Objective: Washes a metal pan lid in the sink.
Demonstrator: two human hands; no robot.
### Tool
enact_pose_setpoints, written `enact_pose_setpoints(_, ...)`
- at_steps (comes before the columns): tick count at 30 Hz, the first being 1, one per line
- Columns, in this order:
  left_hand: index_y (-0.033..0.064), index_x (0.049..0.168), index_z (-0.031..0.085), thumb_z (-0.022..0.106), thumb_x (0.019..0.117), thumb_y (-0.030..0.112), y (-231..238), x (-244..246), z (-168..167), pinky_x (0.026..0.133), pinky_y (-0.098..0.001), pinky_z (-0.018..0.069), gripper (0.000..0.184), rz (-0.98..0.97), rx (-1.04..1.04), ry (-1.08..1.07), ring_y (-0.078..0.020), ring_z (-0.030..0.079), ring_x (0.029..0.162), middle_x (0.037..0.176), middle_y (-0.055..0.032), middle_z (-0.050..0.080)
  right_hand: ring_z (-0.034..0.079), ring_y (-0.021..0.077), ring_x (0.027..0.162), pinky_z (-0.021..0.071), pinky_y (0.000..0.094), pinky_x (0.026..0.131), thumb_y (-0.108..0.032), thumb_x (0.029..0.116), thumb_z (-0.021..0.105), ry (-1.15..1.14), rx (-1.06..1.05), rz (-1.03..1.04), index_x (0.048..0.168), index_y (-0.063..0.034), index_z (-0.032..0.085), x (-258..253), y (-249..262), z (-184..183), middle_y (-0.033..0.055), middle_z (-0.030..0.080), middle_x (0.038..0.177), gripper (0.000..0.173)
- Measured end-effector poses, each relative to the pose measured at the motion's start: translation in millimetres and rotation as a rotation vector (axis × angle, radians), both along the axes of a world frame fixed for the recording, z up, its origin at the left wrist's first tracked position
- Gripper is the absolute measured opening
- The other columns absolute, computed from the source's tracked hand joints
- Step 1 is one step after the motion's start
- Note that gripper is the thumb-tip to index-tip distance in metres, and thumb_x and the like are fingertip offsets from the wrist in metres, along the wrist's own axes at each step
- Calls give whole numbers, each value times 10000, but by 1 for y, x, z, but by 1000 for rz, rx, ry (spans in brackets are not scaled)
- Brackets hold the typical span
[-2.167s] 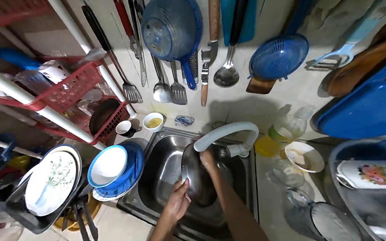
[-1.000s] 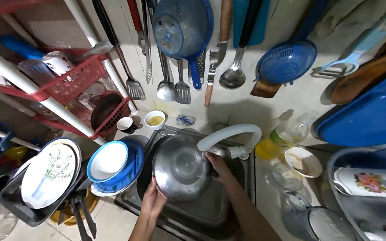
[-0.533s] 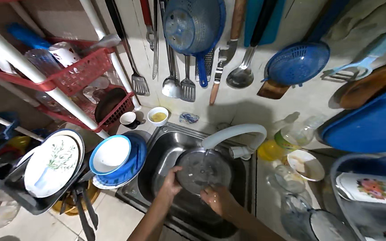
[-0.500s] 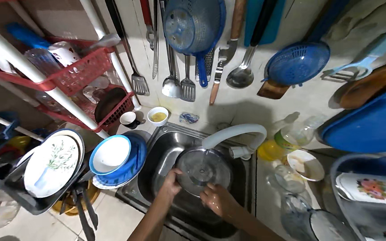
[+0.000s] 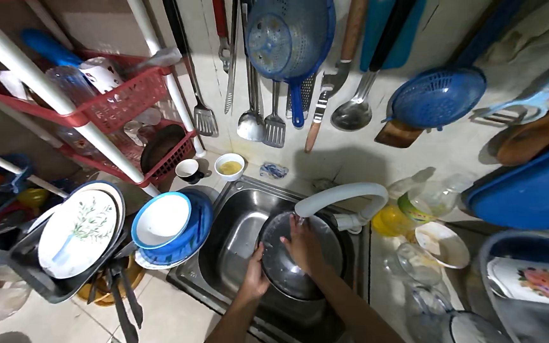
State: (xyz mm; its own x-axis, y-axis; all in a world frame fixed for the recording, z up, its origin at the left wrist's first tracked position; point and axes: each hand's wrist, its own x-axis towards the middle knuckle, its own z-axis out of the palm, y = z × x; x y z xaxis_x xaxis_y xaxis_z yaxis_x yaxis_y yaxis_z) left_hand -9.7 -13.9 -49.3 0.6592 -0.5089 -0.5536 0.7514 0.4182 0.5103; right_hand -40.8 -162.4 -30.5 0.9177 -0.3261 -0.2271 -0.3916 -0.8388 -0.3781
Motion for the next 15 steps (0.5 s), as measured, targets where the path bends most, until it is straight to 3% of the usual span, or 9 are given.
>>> enact_pose_setpoints(2, 141, 1516, 356, 275, 1129, 294, 1, 1, -2, 848, -368, 586, 424, -40, -15, -36, -181, 687, 1001, 1153, -100, 672, 155, 402, 1568, 145, 516, 1272, -252, 1073, 467, -112, 115, 74, 1582, 82, 226, 2, 26, -4, 281, 164, 1670, 655)
enact_pose_setpoints(4, 124, 1381, 489, 258, 1126, 349, 5, 5, -3, 822, -334, 587, 411, -55, -36, -41, -137, 693, 948, 1064, -55, 698, 252, 355, 1550, 211, 467, 1268, -68, 1058, 415, -128, 234, 226, 1565, 66, 304, -10, 51, -1, 245, 253, 1656, 536)
enact_pose_setpoints(6, 114, 1102, 596, 261, 1112, 435, 11, 13, 1, 653, -292, 590, 464, -31, 34, 4, -113, 687, 725, 829, -28, 699, 475, 339, 1433, 377, 449, 1192, 16, 1036, 426, -108, 350, 369, 1503, 42, 444, -30, 62, 2, 228, 430, 1574, 469)
enact_pose_setpoints(7, 123, 1090, 606, 275, 1105, 456, 14, 16, 2, 563, -271, 565, 469, -11, 77, 16, -108, 660, 634, 783, -28, 686, 593, 365, 1313, 468, 468, 1109, 33, 1026, 458, -149, 414, 425, 1420, 52, 539, -40, 63, 0, 244, 529, 1488, 403)
enact_pose_setpoints(9, 211, 1355, 543, 277, 1108, 443, 21, 18, 0, 620, -295, 585, 431, -25, 69, -44, -120, 694, 762, 1011, -40, 718, 597, 373, 1305, 467, 450, 1113, 30, 1026, 485, -179, 564, 484, 1309, 74, 634, -51, 57, -4, 261, 549, 1460, 323)
enact_pose_setpoints(10, 272, 1519, 410, 259, 1116, 416, 24, 17, -3, 792, -337, 590, 454, -69, 15, -95, -136, 689, 990, 1256, -38, 669, 589, 379, 1302, 469, 441, 1108, 17, 1022, 508, -206, 616, 480, 1261, 90, 661, -50, 52, -6, 278, 550, 1444, 293)
enact_pose_setpoints(11, 294, 1582, 310, 244, 1120, 391, 23, 12, -5, 889, -350, 561, 476, -103, -19, -135, -139, 649, 1110, 1378, -35, 602, 574, 378, 1302, 462, 443, 1112, -11, 1021, 532, -222, 614, 462, 1233, 89, 676, -47, 48, -6, 283, 555, 1422, 275)
enact_pose_setpoints(14, 160, 1429, 473, 260, 1125, 360, 8, -6, 3, 830, -343, 588, 422, -64, 8, -90, -146, 694, 976, 1141, -63, 695, 601, 455, 1212, 442, 587, 1058, -38, 955, 639, -373, 333, 374, 1085, 73, 739, -16, 35, -1, 283, 650, 1250, 197)
enact_pose_setpoints(15, 139, 1458, 435, 257, 1129, 333, 7, -12, 7, 868, -362, 581, 421, -51, 9, -78, -160, 683, 1026, 1188, -81, 677, 616, 475, 1184, 454, 610, 1038, -40, 941, 654, -412, 216, 301, 1074, 81, 738, -4, 30, 0, 290, 668, 1211, 198)
